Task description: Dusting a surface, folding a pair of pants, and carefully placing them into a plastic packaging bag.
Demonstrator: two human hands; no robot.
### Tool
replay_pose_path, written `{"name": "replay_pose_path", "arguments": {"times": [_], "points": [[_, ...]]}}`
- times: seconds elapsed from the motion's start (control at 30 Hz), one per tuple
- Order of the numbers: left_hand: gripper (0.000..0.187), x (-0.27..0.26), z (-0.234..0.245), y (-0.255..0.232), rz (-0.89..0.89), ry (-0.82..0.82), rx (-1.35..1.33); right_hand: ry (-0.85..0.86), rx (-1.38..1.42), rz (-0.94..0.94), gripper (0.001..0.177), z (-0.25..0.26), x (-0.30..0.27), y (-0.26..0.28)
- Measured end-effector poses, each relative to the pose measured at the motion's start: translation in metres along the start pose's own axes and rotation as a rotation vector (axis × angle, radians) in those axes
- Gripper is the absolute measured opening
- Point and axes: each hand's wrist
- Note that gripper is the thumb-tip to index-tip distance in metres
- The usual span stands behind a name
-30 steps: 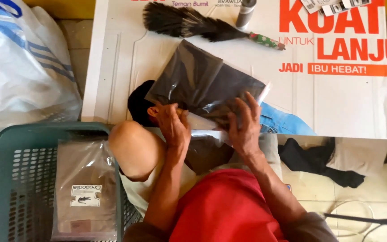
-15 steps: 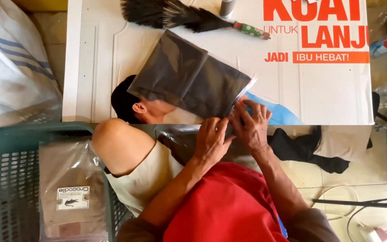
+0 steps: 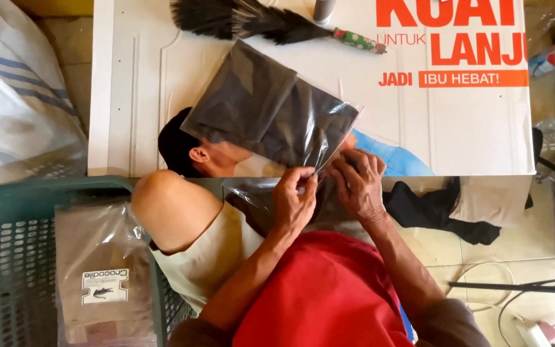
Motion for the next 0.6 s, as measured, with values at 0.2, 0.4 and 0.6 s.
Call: {"name": "replay_pose_path", "arguments": {"times": [0.2,0.4,0.6], "points": [[0.022,0.009,0.014,-0.015,-0.488,-0.216,0.298,0.013,0.069,0.133,0.027,-0.002,0.008,0.010],[0.021,0.011,0.019,-0.019,-0.783,-0.332,0.490,0.087,0.131,0.344,0.037,-0.016,0.031,0.004],[0.033,0.009,0.026,-0.022,-0.803,-0.363,0.499,0.109,0.088,0.296,0.049,-0.020,0.014,-0.014]]}}
Point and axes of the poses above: each hand's wrist, its own x-axis towards the middle knuckle, its own z-axis out of the back of the hand, y = z × x, and after that the axes turned 13 degrees about x, right-handed
